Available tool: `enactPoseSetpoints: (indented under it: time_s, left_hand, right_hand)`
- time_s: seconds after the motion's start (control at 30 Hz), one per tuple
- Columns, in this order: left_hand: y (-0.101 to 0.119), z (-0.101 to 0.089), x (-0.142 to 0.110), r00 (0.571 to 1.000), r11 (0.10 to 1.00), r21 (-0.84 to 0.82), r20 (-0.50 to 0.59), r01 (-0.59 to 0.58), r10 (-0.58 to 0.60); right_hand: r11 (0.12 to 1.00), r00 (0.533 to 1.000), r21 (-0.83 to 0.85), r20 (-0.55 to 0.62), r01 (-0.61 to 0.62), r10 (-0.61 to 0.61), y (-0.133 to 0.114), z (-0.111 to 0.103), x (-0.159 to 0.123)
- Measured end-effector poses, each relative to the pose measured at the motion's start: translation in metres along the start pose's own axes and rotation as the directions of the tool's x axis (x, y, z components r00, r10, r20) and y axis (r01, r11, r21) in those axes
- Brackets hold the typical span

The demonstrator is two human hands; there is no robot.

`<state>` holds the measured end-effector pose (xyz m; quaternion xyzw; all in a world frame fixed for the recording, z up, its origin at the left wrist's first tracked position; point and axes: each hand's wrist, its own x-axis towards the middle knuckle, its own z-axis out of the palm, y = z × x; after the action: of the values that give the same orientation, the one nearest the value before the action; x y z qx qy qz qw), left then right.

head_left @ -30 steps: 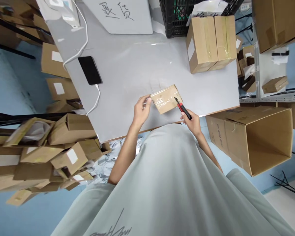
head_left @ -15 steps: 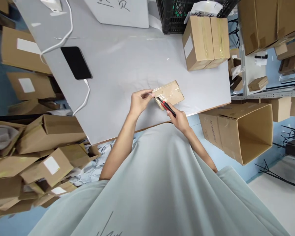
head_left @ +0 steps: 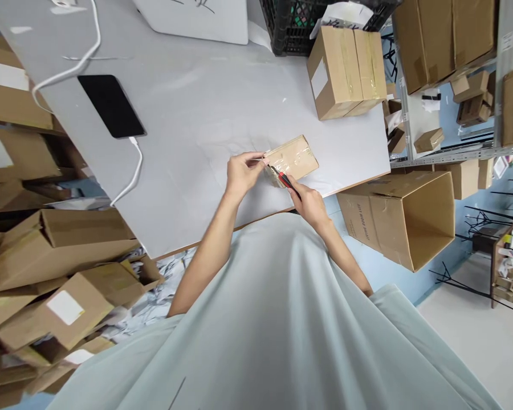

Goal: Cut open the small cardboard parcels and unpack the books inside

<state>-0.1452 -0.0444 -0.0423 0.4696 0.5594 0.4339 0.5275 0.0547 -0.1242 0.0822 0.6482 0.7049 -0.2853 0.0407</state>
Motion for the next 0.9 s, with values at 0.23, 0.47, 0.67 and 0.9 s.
enactPoseSetpoints:
  time_s: [0.23,0.47,0.67,0.9]
  left_hand:
    - [-0.002,-0.002,-0.001,1.0,1.0,0.021,-0.011,0.003,-0.003]
    - [-0.005,-0.001,0.001,1.0,1.0,0.022,-0.007,0.003,-0.003]
    - [-0.006,-0.001,0.003,1.0,1.0,0.012,-0.01,-0.001,0.001]
    - [-0.008,0.0,0.005,1.0,1.0,0.003,-0.023,-0.004,0.004]
  right_hand:
    - [0.985,0.996,-0.171,0.083,-0.015,0.03,-0.017,-0.016,0.0]
    - [0.982,0.996,-0.188,0.092,-0.001,0.018,-0.02,-0.021,0.0]
    - [0.985,0.997,-0.17,0.076,0.002,0.011,-0.02,-0.019,0.0]
    - [0.943,0.975,-0.325,0.174,-0.074,0.137,-0.041,-0.028,0.004]
